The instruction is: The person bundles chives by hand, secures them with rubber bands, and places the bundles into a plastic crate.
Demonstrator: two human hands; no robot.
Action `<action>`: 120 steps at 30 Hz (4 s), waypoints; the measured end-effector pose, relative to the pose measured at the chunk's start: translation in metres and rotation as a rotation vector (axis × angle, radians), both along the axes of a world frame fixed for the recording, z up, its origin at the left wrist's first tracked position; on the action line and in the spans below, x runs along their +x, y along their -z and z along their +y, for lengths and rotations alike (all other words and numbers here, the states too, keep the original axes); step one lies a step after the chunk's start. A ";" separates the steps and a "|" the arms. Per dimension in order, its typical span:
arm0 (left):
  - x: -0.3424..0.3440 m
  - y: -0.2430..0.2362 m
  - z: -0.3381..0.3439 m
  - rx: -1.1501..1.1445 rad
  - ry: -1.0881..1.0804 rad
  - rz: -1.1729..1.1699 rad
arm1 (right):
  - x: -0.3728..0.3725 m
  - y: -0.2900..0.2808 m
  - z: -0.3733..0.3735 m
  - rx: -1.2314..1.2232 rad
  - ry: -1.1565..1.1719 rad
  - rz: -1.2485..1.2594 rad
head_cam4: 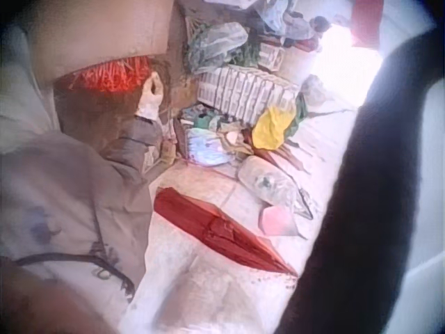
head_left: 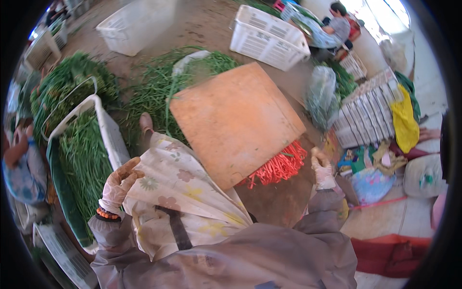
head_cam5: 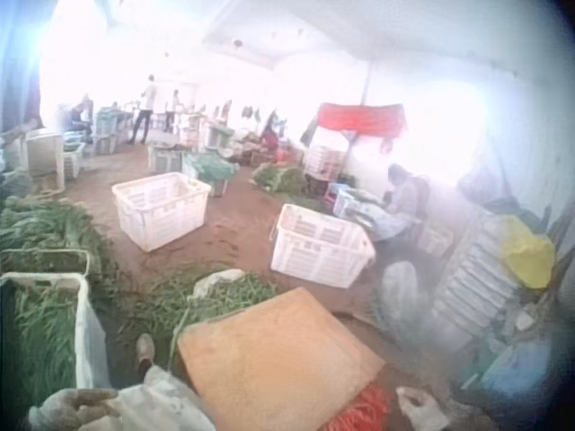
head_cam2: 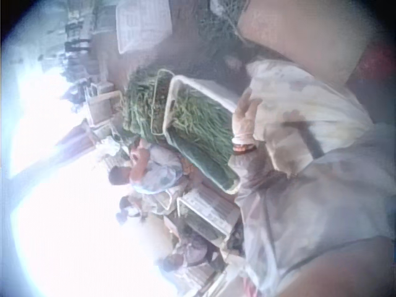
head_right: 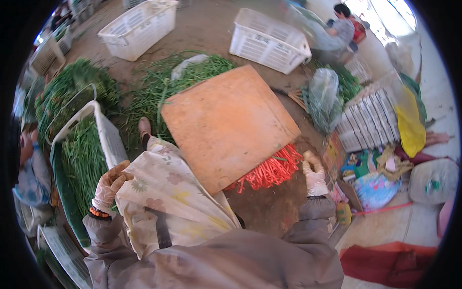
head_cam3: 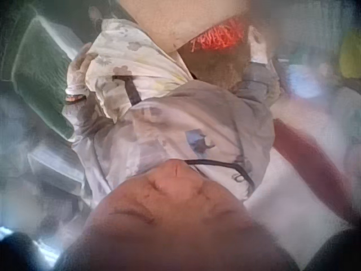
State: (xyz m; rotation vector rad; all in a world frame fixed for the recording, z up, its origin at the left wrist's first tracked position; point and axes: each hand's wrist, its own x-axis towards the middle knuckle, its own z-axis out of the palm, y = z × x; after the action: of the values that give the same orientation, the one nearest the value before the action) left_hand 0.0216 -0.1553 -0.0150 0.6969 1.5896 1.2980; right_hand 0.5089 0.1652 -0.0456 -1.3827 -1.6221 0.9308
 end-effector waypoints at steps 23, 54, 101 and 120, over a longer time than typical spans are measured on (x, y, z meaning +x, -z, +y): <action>-0.022 0.013 -0.003 -0.189 -0.055 0.044 | 0.021 0.049 0.046 -0.480 0.079 -0.592; 0.040 0.034 -0.164 -0.366 -0.567 0.203 | -0.205 -0.040 0.115 0.301 -1.141 -1.554; 0.051 -0.019 -0.032 0.265 -0.632 0.456 | -0.479 -0.013 -0.170 0.368 -1.538 -0.203; 0.067 0.046 -0.072 0.122 -0.652 0.015 | -0.465 -0.035 -0.286 -1.092 -1.541 -0.219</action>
State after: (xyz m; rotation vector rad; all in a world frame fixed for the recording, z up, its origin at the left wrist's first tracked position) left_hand 0.0891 -0.2275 -0.0611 0.2527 1.8376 1.8693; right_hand 0.0439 -0.1204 -0.0107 -0.4620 -2.4069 2.9136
